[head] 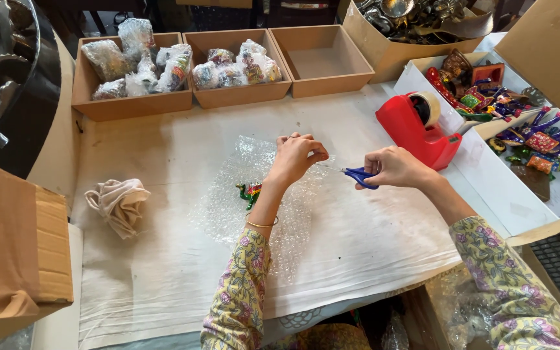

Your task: Packing small decorative figurines into bubble wrap and cardboard boxes.

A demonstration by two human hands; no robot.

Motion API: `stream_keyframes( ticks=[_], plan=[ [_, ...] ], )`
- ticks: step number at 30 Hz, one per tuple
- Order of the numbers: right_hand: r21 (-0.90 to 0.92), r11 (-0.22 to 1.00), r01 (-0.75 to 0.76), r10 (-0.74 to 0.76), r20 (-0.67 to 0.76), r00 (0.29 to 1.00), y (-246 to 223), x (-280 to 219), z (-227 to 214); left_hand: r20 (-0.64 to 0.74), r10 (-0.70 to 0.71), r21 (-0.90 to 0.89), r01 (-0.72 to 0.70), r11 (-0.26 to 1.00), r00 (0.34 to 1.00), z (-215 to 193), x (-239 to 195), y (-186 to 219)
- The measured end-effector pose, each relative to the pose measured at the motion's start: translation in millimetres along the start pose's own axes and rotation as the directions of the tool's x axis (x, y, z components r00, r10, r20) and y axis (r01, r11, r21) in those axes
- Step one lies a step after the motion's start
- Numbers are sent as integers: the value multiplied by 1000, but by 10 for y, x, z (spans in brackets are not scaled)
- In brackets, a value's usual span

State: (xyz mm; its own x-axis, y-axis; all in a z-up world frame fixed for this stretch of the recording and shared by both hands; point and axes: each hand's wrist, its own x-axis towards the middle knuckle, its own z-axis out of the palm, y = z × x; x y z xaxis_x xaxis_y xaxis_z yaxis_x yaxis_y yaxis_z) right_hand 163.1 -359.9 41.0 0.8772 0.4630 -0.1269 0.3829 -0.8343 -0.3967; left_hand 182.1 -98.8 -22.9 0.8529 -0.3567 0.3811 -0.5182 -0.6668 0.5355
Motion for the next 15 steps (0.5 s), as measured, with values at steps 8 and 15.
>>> stream_keyframes(
  ticks=[8, 15],
  plan=[
    [-31, 999, 12, -12, -18, 1000, -87, -22, -42, 25, -46, 27, 45, 999, 999, -130, -16, -191],
    [-107, 994, 28, -31, -33, 999, -207, 2, -45, 65, -102, 12, 101, 995, 993, -164, -10, -161]
  ],
)
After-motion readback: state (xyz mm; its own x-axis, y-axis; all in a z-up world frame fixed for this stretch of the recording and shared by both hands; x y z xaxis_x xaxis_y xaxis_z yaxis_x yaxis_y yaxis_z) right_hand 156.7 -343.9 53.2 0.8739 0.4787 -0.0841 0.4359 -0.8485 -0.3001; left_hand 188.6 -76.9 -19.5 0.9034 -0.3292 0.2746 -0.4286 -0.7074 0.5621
